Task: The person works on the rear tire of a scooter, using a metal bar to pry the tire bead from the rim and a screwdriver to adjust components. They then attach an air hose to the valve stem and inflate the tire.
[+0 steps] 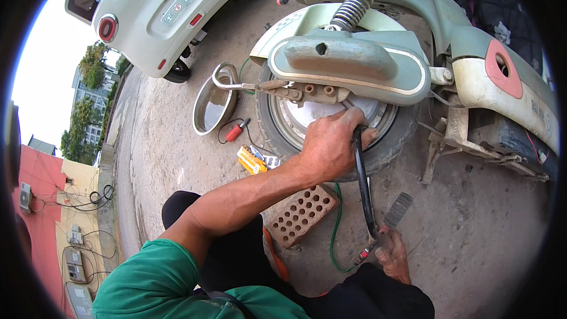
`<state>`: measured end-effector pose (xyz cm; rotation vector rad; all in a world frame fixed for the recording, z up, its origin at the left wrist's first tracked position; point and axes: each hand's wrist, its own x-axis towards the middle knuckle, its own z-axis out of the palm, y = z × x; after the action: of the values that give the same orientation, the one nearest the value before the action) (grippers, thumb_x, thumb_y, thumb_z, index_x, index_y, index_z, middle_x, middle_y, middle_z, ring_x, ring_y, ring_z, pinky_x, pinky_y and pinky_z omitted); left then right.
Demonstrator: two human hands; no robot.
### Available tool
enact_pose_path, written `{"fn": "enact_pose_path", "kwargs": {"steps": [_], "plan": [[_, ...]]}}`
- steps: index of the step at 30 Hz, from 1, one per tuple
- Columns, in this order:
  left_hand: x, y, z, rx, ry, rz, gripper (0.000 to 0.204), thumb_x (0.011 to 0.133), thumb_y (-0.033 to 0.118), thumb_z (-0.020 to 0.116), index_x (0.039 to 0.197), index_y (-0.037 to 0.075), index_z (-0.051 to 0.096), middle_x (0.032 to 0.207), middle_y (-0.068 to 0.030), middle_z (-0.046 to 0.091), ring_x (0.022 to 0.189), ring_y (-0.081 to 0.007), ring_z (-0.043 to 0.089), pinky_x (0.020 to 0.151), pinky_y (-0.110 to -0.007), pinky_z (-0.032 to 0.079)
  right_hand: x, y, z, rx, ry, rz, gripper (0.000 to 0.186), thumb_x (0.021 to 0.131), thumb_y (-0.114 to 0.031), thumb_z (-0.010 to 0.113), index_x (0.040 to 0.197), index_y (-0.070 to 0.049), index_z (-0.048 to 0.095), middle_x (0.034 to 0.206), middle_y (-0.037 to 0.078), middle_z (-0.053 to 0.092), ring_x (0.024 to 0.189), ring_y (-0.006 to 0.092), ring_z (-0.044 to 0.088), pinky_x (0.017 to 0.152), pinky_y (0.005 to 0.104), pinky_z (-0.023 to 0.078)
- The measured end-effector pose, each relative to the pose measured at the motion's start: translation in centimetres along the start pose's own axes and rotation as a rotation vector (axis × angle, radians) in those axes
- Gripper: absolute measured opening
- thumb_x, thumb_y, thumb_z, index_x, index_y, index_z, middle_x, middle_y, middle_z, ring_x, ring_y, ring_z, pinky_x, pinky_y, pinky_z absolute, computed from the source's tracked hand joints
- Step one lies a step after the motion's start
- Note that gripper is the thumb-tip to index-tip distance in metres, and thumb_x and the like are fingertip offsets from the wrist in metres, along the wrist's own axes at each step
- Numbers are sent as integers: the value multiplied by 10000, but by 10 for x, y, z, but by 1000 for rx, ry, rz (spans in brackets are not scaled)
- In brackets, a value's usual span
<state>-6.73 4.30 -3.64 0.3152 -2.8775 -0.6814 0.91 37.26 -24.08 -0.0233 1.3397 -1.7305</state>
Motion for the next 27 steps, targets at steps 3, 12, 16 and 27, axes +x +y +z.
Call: {"fn": "enact_pose_path", "kwargs": {"steps": [3, 12, 16, 27], "plan": [[-3, -5, 2, 0, -9, 3, 320, 1048, 325, 691, 1016, 19, 602, 903, -265, 724, 833, -517, 725, 734, -599, 574, 8, -19, 33, -9, 2, 162, 962, 836, -495, 940, 1530, 28, 527, 1231, 78, 679, 890, 105, 622, 691, 239, 480], [-4, 2, 3, -85, 17, 11, 274, 1001, 256, 691, 1044, -6, 620, 986, -260, 741, 882, -504, 732, 769, -602, 583, 19, 1, 46, 3, 42, 22, 810, 867, -99, 857, 1570, 49, 484, 1080, 46, 651, 914, 135, 637, 831, 306, 552], [-3, 3, 5, -98, 30, 11, 273, 996, 253, 692, 1042, -7, 621, 1006, -256, 739, 891, -499, 732, 773, -600, 584, 12, 15, 36, 32, 62, 59, 677, 905, -184, 842, 1468, 20, 527, 1065, 66, 684, 861, 147, 657, 742, 303, 542], [-3, 0, 9, -86, 29, 16, 202, 928, 149, 670, 1040, -10, 611, 976, -265, 736, 880, -492, 735, 754, -601, 581, 9, 29, 41, -236, 115, -188, 421, 941, -401, 767, 1052, -14, 645, 882, 60, 680, 726, 155, 604, 692, 322, 494]]}}
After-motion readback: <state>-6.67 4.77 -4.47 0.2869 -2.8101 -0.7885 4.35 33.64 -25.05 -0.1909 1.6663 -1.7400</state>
